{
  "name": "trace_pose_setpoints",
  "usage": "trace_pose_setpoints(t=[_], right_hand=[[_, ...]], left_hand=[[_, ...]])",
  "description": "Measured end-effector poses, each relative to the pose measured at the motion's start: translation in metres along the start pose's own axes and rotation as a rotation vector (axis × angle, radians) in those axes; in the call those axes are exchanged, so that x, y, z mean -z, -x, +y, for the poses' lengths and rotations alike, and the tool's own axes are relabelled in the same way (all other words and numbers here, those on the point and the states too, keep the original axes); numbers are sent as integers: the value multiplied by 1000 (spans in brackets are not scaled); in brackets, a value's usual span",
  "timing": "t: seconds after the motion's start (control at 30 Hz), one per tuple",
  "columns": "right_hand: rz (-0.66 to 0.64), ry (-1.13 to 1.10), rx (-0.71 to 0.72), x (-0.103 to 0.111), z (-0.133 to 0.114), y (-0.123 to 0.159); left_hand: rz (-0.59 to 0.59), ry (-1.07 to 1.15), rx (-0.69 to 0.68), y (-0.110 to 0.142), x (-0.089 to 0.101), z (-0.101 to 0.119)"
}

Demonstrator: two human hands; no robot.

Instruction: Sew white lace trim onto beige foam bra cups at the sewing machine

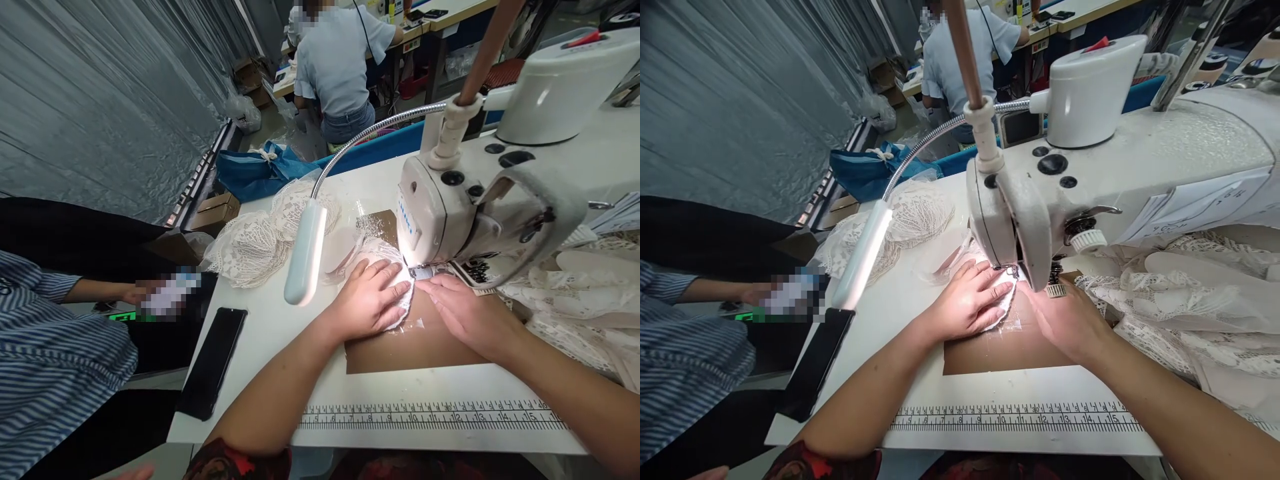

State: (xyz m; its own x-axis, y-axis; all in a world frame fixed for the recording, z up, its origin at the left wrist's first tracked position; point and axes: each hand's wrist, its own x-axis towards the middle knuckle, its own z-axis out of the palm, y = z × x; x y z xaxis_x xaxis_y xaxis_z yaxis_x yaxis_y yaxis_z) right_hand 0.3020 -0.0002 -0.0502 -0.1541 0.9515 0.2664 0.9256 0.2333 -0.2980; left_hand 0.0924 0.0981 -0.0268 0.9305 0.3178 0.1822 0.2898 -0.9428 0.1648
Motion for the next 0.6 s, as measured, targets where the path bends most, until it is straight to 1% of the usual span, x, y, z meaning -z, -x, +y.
trace_pose_setpoints(t=[0.13,0.23,0.33,0.5,0.6], right_hand=[[8,17,-1,8,-3,-3],[-1,7,8,10,-4,-5],[-9,-6,16,10,-3,-4],[-27,-38,1,4,1,0],[-48,-61,-17,1,3,3]], left_hand=[[5,104,-40,3,5,5],[14,162,-14,4,8,8],[12,154,39,5,9,10],[-23,60,104,5,5,11],[-25,113,108,4,4,9]])
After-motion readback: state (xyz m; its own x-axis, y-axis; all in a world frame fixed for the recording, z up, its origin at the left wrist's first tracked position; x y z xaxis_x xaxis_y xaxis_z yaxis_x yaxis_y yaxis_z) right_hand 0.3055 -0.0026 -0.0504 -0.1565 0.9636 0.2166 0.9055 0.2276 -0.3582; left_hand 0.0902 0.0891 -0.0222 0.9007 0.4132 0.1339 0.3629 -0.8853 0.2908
